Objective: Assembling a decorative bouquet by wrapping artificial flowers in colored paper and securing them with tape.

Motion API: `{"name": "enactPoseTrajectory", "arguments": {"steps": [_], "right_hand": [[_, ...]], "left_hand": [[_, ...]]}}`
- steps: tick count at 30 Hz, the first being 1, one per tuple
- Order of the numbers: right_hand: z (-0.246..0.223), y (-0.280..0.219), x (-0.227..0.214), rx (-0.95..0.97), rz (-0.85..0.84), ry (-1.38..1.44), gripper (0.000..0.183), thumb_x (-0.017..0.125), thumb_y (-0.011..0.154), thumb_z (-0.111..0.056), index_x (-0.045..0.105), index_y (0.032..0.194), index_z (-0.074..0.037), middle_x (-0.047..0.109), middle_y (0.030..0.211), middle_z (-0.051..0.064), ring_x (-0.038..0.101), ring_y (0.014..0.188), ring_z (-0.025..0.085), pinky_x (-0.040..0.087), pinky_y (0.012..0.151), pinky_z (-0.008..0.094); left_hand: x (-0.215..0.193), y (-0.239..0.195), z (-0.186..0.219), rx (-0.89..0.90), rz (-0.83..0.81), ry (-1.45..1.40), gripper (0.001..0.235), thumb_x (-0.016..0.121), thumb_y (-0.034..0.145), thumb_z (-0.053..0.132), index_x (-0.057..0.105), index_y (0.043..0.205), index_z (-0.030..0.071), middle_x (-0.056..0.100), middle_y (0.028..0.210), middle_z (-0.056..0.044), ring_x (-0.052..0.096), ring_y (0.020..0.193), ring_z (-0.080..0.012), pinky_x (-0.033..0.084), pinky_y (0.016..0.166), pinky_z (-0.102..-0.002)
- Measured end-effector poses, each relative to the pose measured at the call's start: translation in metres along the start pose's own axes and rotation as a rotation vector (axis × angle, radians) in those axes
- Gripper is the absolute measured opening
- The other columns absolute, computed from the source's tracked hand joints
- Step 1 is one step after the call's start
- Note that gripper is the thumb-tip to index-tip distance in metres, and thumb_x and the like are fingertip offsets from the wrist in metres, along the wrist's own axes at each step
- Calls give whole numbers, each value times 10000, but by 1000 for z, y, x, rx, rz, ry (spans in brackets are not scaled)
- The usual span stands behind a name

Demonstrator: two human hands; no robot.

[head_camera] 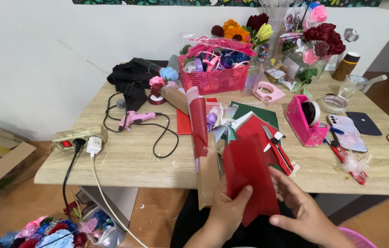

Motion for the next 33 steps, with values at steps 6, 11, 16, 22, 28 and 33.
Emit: {"name": "enactPoseTrajectory", "arguments": {"steps": [6,11,16,22,28,33], "right_hand": [[62,1,-43,179,471,64,589,765,781,81,655,1354,3,778,1201,133,718,983,223,603,877,360],[73,-5,-75,125,785,155,365,724,840,45,658,1199,40,733,1137,167,674,968,235,592,896,376],[89,-2,-75,86,833,157,290,743,855,9,664,1134,26,734,1098,137,658,930,195,589,861,347],[70,23,-59,139,849,91,329,735,876,-33,672,1196,17,729,1130,124,655,992,188,555,894,305],[48,41,-33,-47,813,185,313,740,868,-27,685,1176,-5,742,1063,108,656,919,151,565,836,294],[40,32,-12,172,735,203,499,746,835,-26,671,1328,-9,769,1068,164,682,879,208,577,715,352]], "left_hand": [[-18,0,89,414,182,671,896,343,928,733,326,1563,101,612,1453,-154,568,1377,-282,461,1121,-479],[-81,29,56,-42,367,1112,1119,598,824,692,109,1603,55,361,1605,-149,360,1420,-401,318,1155,-518],[-84,11,43,-312,363,1076,1150,691,831,415,-59,1662,152,590,1349,-77,428,1293,-297,489,1004,-449],[-102,-5,14,40,557,858,1072,813,721,321,235,1616,207,467,1490,-67,423,1416,-264,389,1167,-462],[-53,-26,-18,407,318,700,1151,877,685,184,176,1587,45,282,1632,-184,374,1501,-292,335,1205,-413],[-49,-23,-40,299,304,727,1168,895,654,191,195,1584,106,298,1572,-158,433,1461,-285,359,1193,-391]]}}
Point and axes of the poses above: each hand's wrist, its own y-axis towards the middle knuckle, its own x-axis out of the palm, z = x × y, the point moved 10 cm from there along y, towards the middle knuckle
